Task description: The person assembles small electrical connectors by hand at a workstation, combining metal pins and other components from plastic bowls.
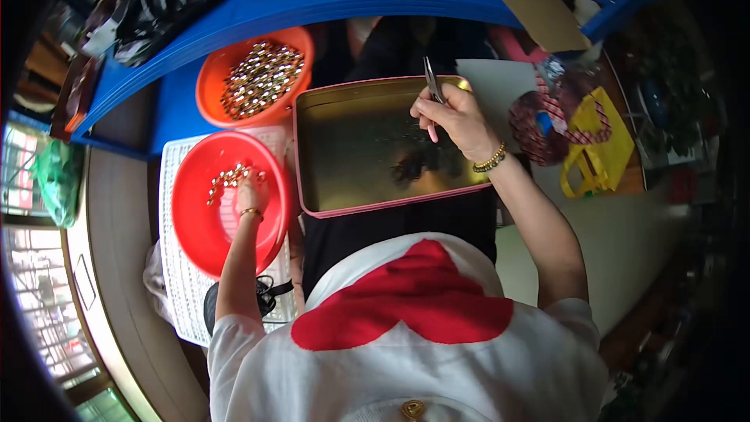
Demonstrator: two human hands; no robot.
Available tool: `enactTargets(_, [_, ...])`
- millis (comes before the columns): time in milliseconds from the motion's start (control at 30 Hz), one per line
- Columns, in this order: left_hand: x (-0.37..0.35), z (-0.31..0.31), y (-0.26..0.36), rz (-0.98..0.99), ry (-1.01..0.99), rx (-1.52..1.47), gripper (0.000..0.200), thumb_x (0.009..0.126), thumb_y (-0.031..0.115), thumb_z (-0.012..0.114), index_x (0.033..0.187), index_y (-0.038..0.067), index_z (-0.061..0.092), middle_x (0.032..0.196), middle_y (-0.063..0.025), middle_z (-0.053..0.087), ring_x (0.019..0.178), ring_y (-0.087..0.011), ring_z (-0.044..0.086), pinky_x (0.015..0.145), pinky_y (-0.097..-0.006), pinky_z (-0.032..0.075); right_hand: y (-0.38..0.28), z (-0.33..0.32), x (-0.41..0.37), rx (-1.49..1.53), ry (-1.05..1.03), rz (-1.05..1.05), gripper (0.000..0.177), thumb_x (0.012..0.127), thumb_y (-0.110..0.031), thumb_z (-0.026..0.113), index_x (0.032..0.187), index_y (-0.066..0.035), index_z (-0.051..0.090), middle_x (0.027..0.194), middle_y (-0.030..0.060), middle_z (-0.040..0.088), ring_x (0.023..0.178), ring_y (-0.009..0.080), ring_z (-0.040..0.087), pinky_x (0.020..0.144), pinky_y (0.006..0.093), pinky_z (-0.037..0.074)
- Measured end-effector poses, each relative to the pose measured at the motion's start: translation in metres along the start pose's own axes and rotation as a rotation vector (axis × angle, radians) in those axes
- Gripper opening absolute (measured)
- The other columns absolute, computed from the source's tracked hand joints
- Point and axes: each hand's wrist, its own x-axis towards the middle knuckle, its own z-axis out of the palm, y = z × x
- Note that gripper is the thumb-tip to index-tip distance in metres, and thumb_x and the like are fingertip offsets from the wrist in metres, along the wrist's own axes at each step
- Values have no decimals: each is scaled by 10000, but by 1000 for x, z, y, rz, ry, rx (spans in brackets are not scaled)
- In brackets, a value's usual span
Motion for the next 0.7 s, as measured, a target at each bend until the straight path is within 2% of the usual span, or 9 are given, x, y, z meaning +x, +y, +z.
enactTargets(33, [-3, -12, 9, -20, -22, -17, 211, 812, 219, 573, 945, 55, 579, 866, -171, 607, 842, -341, 570, 732, -423, 462, -2, -9, -1, -29, 27, -39, 137, 864, -153, 592, 830, -23, 564, 729, 27, 575, 561, 43, 501, 449, 178, 385])
enactTargets(100, [1, -12, 8, -74, 84, -376, 196, 833, 230, 582, 897, 45, 593, 748, -111, 609, 696, -229, 584, 611, -332, 463, -7, -28, -3, -152, 85, -7, 123, 852, -162, 611, 834, -46, 577, 692, -4, 551, 574, 27, 493, 454, 170, 366])
enactTargets(167, [5, -51, 17, -459, -132, -851, 182, 854, 232, 585, 851, 52, 606, 666, -45, 582, 601, -114, 541, 528, -240, 414, -11, -39, -7, -139, 139, 3, 117, 845, -160, 619, 832, -51, 579, 674, -14, 539, 571, 23, 488, 450, 169, 358])
enactTargets(300, [6, -121, 58, -300, -206, -1707, 190, 895, 183, 515, 982, 23, 570, 778, -42, 590, 638, -89, 526, 545, -213, 407, -16, -53, -15, -112, 45, -19, 118, 834, -150, 629, 825, -42, 583, 676, 0, 553, 539, 31, 487, 445, 170, 364])
enactTargets(333, [3, -138, 69, -119, -310, -1745, 281, 900, 211, 507, 1097, 10, 526, 911, -63, 601, 719, -104, 561, 607, -213, 439, -17, -52, -16, -116, 20, -10, 124, 829, -146, 635, 815, -35, 582, 688, 6, 566, 539, 35, 498, 444, 174, 373])
enactTargets(500, [-17, -180, 156, 173, -521, -2003, 486, 885, 252, 535, 1280, -9, 426, 1045, -79, 581, 868, -129, 590, 689, -227, 468, -21, -21, -22, -180, -85, -10, 97, 865, -108, 584, 837, -20, 553, 946, 77, 637, 712, 34, 542, 604, 179, 449])
enactTargets(533, [-21, -184, 172, 201, -533, -1983, 512, 877, 266, 549, 1291, -8, 421, 1059, -82, 583, 803, -121, 575, 648, -222, 456, -20, -16, -22, -223, -115, -73, 97, 865, -106, 584, 838, -19, 550, 965, 78, 633, 735, 38, 543, 642, 186, 456])
enactTargets(600, [-26, -184, 198, 101, -617, -1913, 421, 905, 238, 504, 1250, 0, 465, 1058, -75, 546, 689, -95, 481, 547, -202, 390, -18, -6, -22, -264, -174, -114, 95, 862, -88, 584, 836, -6, 541, 1003, 84, 622, 794, 54, 552, 723, 210, 470])
enactTargets(700, [-39, -178, 233, -63, -742, -1848, 372, 934, 266, 482, 1204, 10, 498, 954, -58, 568, 662, -82, 474, 528, -206, 375, -21, 9, -22, -343, -224, -54, 110, 860, -75, 590, 828, 15, 537, 904, 73, 630, 791, 69, 564, 734, 218, 475])
